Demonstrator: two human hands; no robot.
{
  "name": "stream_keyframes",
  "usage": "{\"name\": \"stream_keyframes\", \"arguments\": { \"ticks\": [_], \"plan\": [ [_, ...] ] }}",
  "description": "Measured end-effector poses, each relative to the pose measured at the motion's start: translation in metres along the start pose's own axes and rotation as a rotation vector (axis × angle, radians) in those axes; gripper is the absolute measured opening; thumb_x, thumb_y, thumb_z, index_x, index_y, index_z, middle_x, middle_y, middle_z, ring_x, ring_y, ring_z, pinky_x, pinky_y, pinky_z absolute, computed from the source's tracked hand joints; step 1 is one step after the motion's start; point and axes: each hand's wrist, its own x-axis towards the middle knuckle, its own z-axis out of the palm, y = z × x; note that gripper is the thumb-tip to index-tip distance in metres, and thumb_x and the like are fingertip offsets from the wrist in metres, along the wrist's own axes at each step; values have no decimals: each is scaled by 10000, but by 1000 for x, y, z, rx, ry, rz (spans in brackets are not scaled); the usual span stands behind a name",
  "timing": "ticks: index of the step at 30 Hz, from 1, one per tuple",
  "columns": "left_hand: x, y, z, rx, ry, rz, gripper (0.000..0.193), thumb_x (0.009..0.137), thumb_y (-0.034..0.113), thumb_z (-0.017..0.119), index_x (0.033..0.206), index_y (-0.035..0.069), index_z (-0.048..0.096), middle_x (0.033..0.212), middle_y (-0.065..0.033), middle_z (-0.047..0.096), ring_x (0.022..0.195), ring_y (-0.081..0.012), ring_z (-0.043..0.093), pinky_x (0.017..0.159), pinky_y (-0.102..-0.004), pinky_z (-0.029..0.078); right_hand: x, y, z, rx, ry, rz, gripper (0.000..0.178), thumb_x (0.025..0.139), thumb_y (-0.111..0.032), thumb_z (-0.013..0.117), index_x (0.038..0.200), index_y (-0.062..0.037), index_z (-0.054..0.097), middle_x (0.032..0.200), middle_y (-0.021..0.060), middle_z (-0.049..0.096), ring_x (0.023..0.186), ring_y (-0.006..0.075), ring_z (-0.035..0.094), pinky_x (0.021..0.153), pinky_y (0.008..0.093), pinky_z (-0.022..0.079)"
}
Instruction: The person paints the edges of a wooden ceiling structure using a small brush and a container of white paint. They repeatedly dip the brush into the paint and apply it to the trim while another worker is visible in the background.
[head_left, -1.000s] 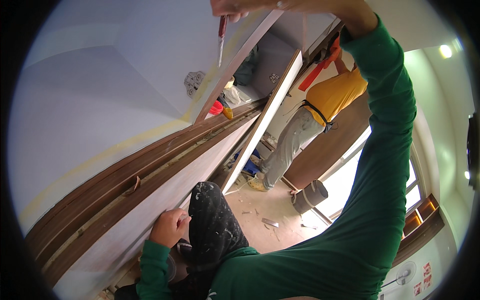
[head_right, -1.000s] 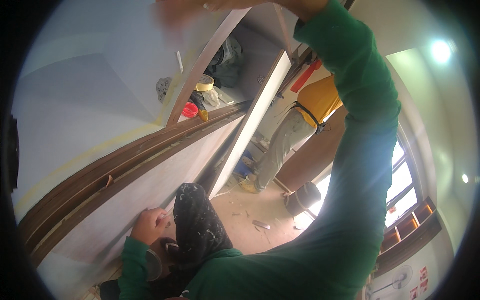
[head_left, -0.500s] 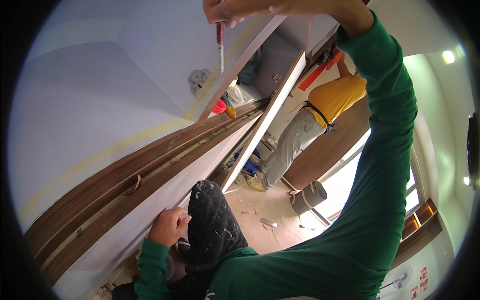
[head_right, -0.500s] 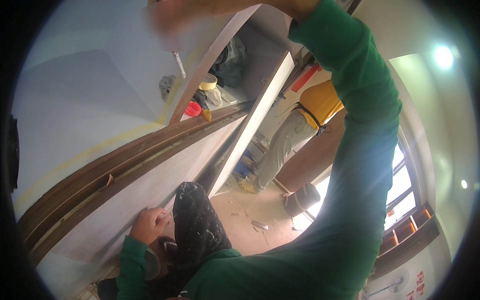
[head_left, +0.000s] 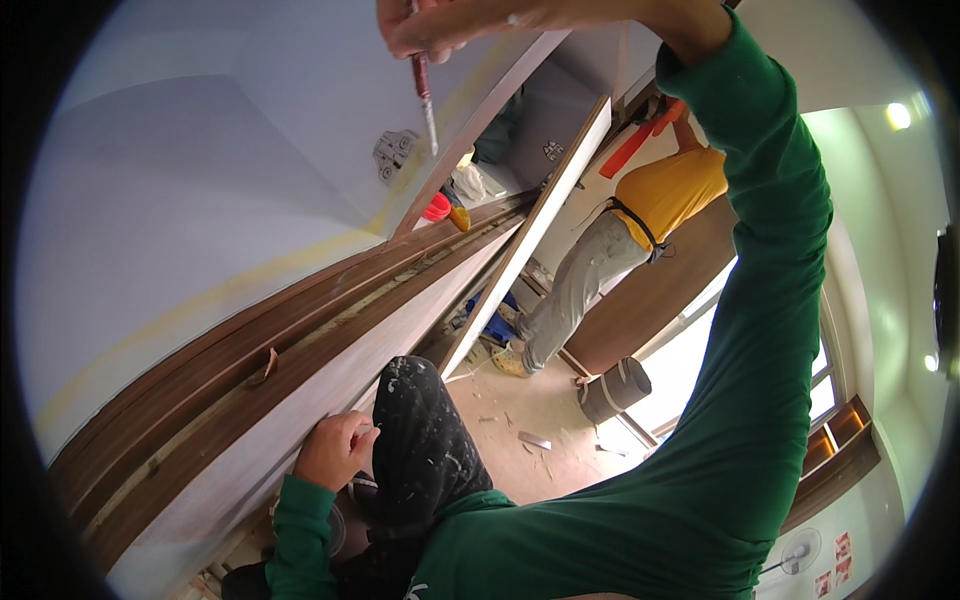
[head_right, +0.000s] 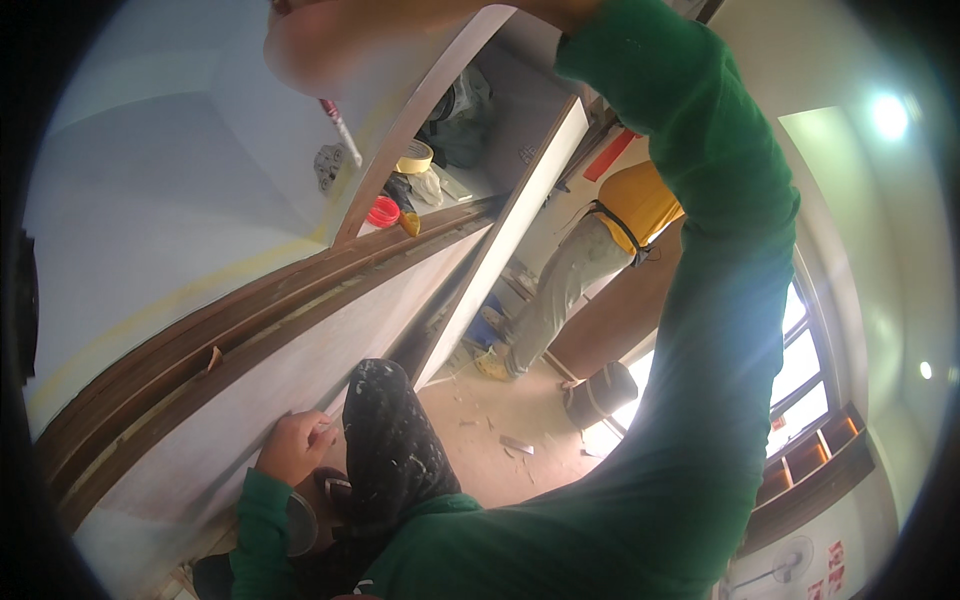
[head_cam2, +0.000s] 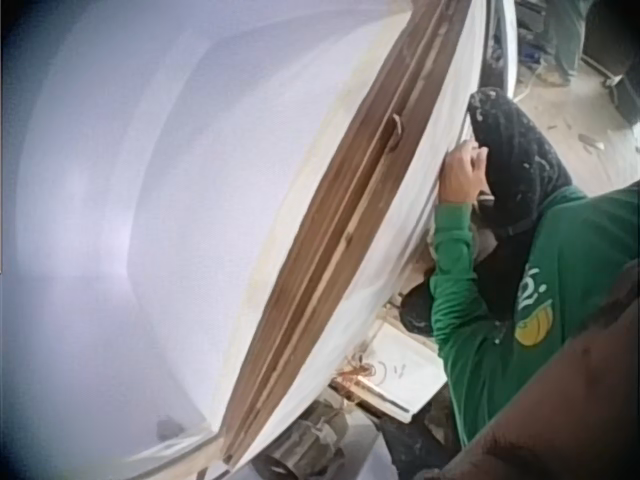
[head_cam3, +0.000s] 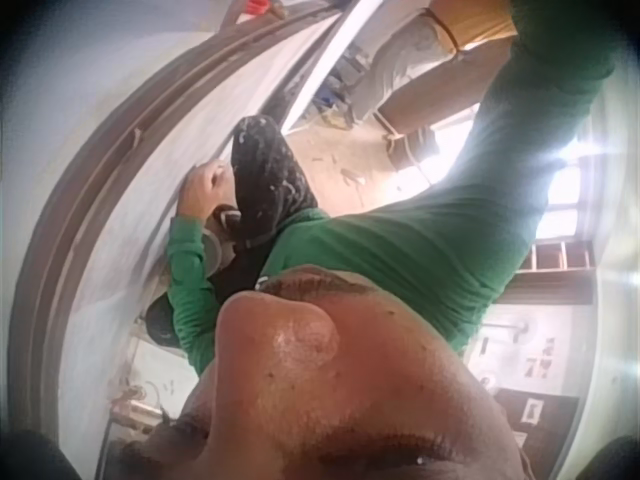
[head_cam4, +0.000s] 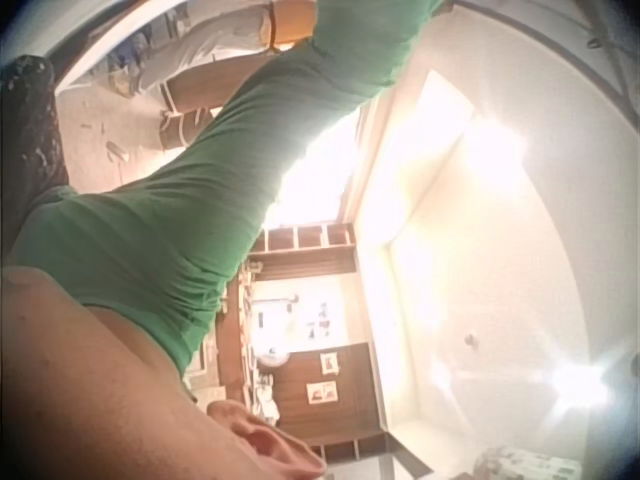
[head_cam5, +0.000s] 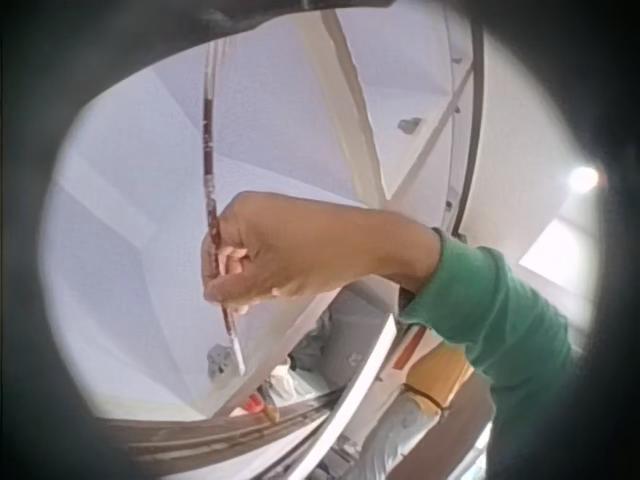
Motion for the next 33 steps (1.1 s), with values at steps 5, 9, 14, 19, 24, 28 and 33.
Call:
{"name": "stream_keyframes", "arguments": {
  "ticks": [5,9,14,19,24,28,33],
  "plan": [
    [-1,3,-1,29,-5,-1,206,937,168,747,994,-25,700,895,-211,730,792,-396,699,728,-463,556,12,8,14,-25,10,-21,247,983,-173,705,949,69,740,804,119,752,681,154,657,619,308,512],
    [-2,5,-4,26,4,26,195,938,162,744,991,-21,701,916,-210,733,806,-403,699,734,-463,556,15,4,13,-135,-39,100,245,965,-169,704,947,72,744,814,148,765,693,178,683,642,327,536],
    [-1,4,-3,1,-43,-36,197,938,165,744,990,-19,700,922,-215,730,820,-410,698,740,-467,554,10,-2,9,-159,48,-58,239,943,-153,682,894,75,734,794,155,756,683,178,682,649,331,537],
    [0,2,-1,11,13,37,202,937,170,746,996,-17,699,894,-218,720,801,-409,692,725,-468,546,23,2,16,-129,-51,-14,229,927,-137,676,872,79,727,773,156,743,675,175,670,643,334,526],
    [-2,3,-3,6,-6,-4,206,936,173,746,995,-19,699,880,-221,716,797,-409,690,724,-476,543,14,-5,9,-278,60,-82,232,917,-135,666,881,89,715,746,151,712,671,184,651,645,342,516],
    [0,1,-1,2,-9,-8,248,939,221,724,1005,-17,702,835,-214,707,781,-394,679,742,-466,530,12,-7,-1,-264,-82,-1,244,906,-152,679,901,91,706,737,131,690,672,178,625,648,347,504],
    [0,-3,2,12,10,18,247,945,220,715,1003,-20,701,825,-213,708,768,-393,681,734,-464,530,12,-5,-9,-274,-4,199,247,901,-169,688,881,77,703,725,107,676,671,153,599,644,353,490]
  ]
}}
